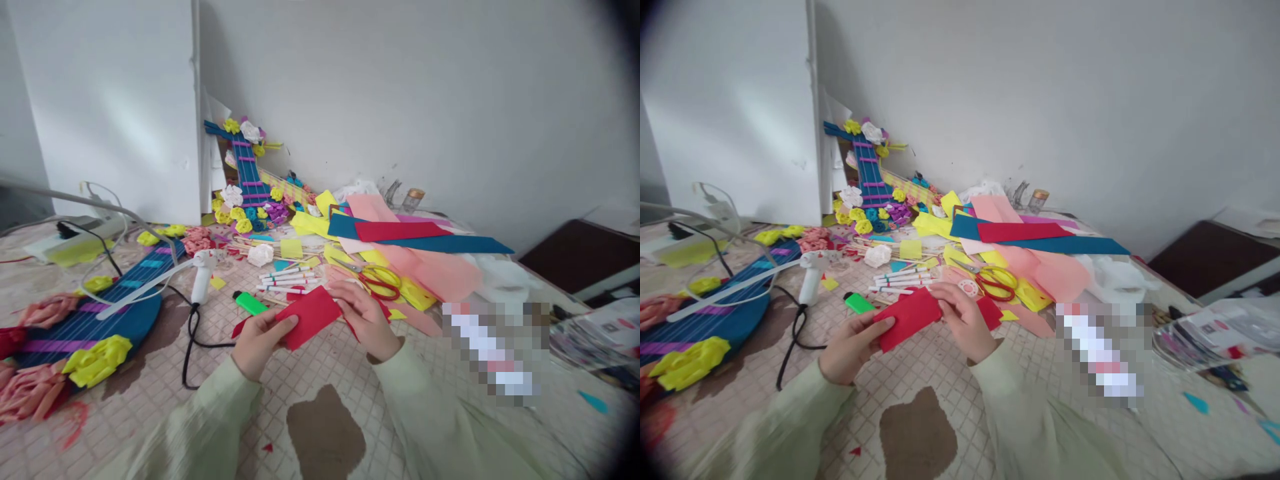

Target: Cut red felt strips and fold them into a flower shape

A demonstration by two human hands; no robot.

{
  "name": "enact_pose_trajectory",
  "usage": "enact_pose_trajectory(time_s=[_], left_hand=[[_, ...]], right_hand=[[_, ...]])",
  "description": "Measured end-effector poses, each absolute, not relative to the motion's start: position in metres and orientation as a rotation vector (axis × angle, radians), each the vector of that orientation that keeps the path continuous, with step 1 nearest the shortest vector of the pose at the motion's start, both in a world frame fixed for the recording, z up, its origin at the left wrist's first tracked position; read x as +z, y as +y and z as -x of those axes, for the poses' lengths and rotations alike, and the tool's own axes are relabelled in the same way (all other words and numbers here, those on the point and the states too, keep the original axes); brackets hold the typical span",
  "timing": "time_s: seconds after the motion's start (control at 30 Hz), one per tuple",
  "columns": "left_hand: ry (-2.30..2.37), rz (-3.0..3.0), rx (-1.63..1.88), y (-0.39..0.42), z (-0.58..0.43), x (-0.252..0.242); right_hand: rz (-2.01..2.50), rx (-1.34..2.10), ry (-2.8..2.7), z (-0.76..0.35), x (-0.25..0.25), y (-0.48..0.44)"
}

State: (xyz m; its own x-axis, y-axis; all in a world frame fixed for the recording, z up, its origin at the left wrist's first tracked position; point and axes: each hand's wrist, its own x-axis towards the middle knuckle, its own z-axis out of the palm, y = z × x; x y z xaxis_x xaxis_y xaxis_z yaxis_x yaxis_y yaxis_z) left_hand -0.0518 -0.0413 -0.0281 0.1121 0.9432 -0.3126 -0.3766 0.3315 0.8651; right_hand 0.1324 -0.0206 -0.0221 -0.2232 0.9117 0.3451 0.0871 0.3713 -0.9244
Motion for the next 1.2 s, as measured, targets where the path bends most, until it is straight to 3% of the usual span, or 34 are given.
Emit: enact_pose_trajectory(time_s=[0.3,0.87,1.2], left_hand=[[1.063,-0.716,1.079,-0.041,0.053,-0.028],[1.043,-0.941,1.11,-0.049,0.049,-0.014],[1.091,-1.093,1.064,-0.048,0.046,-0.032]], right_hand=[[0.887,0.811,-1.795,-0.135,-0.023,-0.023],[1.115,0.903,-1.601,-0.129,-0.021,-0.027],[1.1,1.052,-1.499,-0.122,-0.021,-0.029]])
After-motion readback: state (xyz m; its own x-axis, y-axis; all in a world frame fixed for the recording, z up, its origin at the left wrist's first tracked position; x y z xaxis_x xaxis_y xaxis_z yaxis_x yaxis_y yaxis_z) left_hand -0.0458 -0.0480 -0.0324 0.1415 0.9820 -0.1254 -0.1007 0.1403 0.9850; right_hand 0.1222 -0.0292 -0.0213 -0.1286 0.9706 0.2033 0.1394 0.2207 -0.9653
